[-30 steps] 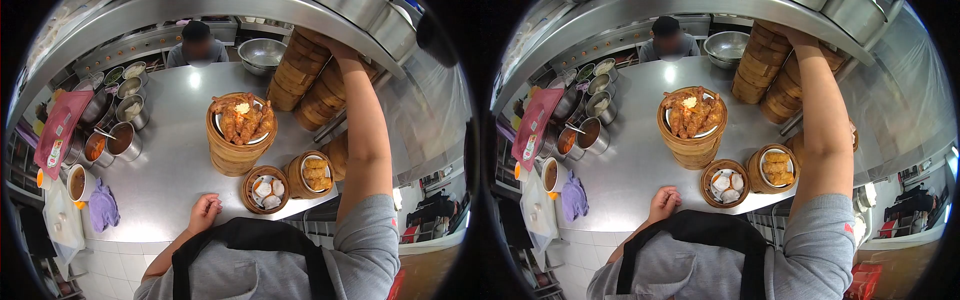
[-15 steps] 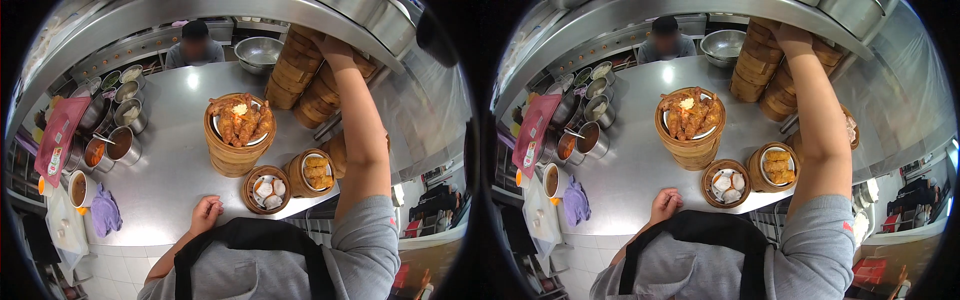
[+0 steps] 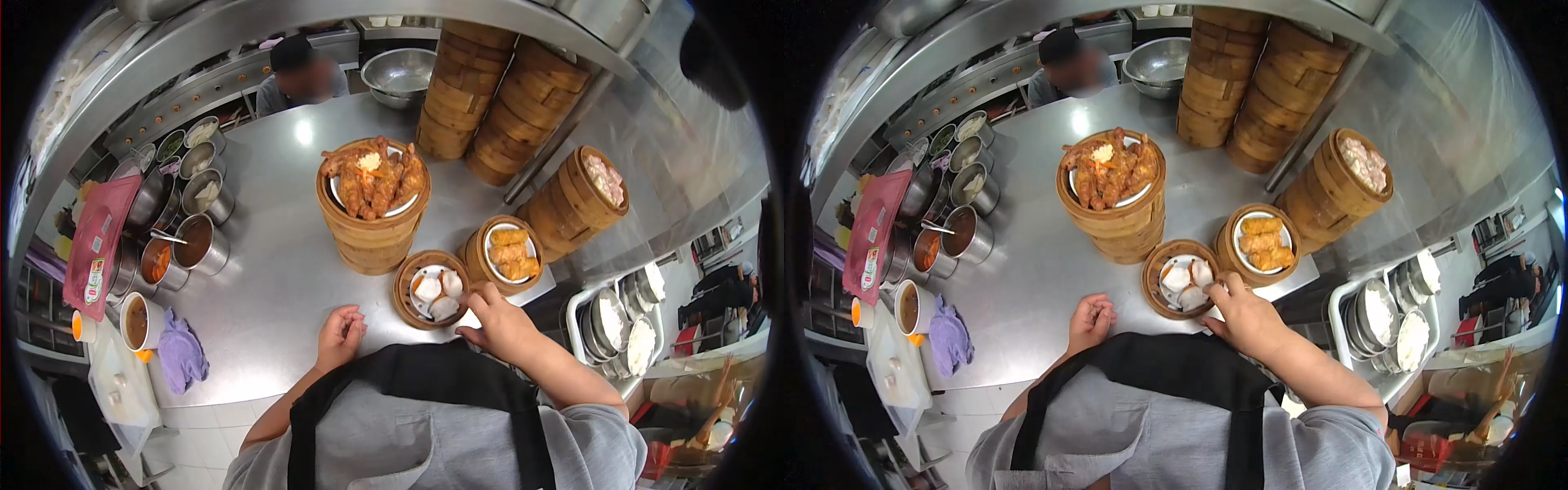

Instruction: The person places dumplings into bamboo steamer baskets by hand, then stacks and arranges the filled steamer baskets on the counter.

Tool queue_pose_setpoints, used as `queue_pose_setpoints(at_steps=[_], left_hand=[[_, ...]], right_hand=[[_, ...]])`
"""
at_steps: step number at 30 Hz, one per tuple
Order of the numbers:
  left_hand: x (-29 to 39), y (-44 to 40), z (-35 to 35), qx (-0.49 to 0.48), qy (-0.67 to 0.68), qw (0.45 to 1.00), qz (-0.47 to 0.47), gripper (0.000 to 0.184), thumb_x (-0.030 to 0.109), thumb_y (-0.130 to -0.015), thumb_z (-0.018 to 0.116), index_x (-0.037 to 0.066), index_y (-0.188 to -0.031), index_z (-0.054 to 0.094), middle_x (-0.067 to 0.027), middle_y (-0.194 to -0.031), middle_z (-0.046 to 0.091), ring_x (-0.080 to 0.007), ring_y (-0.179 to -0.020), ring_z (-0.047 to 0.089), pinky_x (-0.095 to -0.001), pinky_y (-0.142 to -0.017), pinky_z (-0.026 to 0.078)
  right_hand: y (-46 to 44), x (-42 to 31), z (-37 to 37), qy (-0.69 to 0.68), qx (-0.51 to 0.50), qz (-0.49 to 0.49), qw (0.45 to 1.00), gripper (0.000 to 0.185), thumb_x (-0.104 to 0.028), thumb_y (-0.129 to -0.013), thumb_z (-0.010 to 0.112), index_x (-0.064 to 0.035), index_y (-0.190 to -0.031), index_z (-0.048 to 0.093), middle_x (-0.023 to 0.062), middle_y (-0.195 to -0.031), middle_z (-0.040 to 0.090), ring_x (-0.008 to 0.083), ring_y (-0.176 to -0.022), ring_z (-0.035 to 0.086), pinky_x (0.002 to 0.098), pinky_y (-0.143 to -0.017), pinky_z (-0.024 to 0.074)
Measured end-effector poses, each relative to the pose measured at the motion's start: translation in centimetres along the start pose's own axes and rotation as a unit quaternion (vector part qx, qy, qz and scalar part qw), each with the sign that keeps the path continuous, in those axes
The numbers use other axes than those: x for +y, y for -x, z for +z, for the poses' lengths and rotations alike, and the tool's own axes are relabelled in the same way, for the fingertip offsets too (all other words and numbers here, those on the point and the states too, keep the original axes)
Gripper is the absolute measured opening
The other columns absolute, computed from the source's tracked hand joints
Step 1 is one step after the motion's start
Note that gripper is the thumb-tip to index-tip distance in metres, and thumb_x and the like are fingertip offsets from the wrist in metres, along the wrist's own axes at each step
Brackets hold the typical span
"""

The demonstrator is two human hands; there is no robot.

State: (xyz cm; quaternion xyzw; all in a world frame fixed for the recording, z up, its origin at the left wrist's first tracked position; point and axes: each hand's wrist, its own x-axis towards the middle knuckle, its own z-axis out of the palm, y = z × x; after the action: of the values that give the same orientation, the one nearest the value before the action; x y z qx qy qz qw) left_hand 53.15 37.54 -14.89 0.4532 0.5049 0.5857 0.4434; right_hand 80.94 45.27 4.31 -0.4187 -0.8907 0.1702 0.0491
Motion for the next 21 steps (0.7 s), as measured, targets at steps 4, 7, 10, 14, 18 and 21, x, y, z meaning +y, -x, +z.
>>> queue_pose_setpoints(at_steps=[4, 7, 10, 14, 18, 21], left_hand=[[1.1, -0.1, 0.3, 0.015, 0.005, 0.999, -0.045, 0.034, -0.002, -0.092, 0.051, 0.002, -0.124, 0.042, -0.0097, -0.105, 0.054, -0.0145, -0.086, 0.061, -0.0287, -0.075, 0.054], [1.6, -0.9, 0.1, 0.022, 0.029, 0.998, -0.058, 0.046, -0.005, -0.090, 0.050, 0.004, -0.132, 0.033, -0.0122, -0.116, 0.047, -0.0173, -0.090, 0.061, -0.0305, -0.074, 0.055], [2.5, -1.7, -0.1, 0.029, 0.061, 0.994, -0.084, 0.055, -0.004, -0.089, 0.051, 0.007, -0.137, 0.026, -0.0141, -0.124, 0.038, -0.0197, -0.093, 0.061, -0.0318, -0.074, 0.056], [3.7, -2.8, 0.1, 0.044, 0.075, 0.988, -0.124, 0.059, -0.002, -0.089, 0.053, 0.007, -0.139, 0.023, -0.0145, -0.129, 0.035, -0.0205, -0.097, 0.060, -0.0324, -0.076, 0.056], [4.1, -4.1, 0.0, 0.026, 0.034, 0.997, -0.062, 0.066, 0.007, -0.091, 0.054, 0.011, -0.145, 0.016, -0.0158, -0.138, 0.028, -0.0244, -0.114, 0.049, -0.0382, -0.087, 0.051], [7.2, -5.6, 0.2, 0.036, 0.059, 0.995, -0.076, 0.073, 0.026, -0.095, 0.053, 0.015, -0.149, 0.006, -0.0180, -0.147, 0.016, -0.0324, -0.129, 0.033, -0.0471, -0.096, 0.046]], right_hand=[[1.7, 2.3, 5.7, -0.025, 0.051, -0.025, 0.998, 0.058, -0.022, -0.074, 0.077, -0.0089, -0.123, 0.048, 0.0241, -0.136, 0.033, 0.0439, -0.111, 0.053, 0.0436, -0.085, 0.0527], [1.6, 2.8, 8.6, -0.074, 0.134, -0.015, 0.988, 0.060, -0.021, -0.073, 0.078, -0.0081, -0.123, 0.047, 0.0258, -0.138, 0.031, 0.0457, -0.116, 0.049, 0.0446, -0.092, 0.0493], [1.0, 3.3, 10.0, -0.132, 0.185, -0.002, 0.974, 0.064, -0.017, -0.070, 0.081, -0.0065, -0.122, 0.045, 0.0274, -0.140, 0.028, 0.0464, -0.123, 0.043, 0.0441, -0.100, 0.0435], [0.9, 3.5, 10.7, -0.144, 0.215, 0.020, 0.966, 0.066, -0.014, -0.066, 0.083, -0.0059, -0.120, 0.044, 0.0265, -0.141, 0.028, 0.0455, -0.124, 0.042, 0.0435, -0.101, 0.0430], [0.8, 3.4, 10.7, -0.141, 0.216, 0.019, 0.966, 0.059, -0.015, -0.065, 0.084, -0.0067, -0.111, 0.048, 0.0243, -0.140, 0.032, 0.0440, -0.120, 0.046, 0.0429, -0.096, 0.0468], [0.9, 3.9, 10.2, -0.139, 0.212, -0.002, 0.967, 0.053, -0.016, -0.064, 0.085, -0.0065, -0.103, 0.051, 0.0232, -0.136, 0.035, 0.0421, -0.116, 0.049, 0.0423, -0.091, 0.0499]])
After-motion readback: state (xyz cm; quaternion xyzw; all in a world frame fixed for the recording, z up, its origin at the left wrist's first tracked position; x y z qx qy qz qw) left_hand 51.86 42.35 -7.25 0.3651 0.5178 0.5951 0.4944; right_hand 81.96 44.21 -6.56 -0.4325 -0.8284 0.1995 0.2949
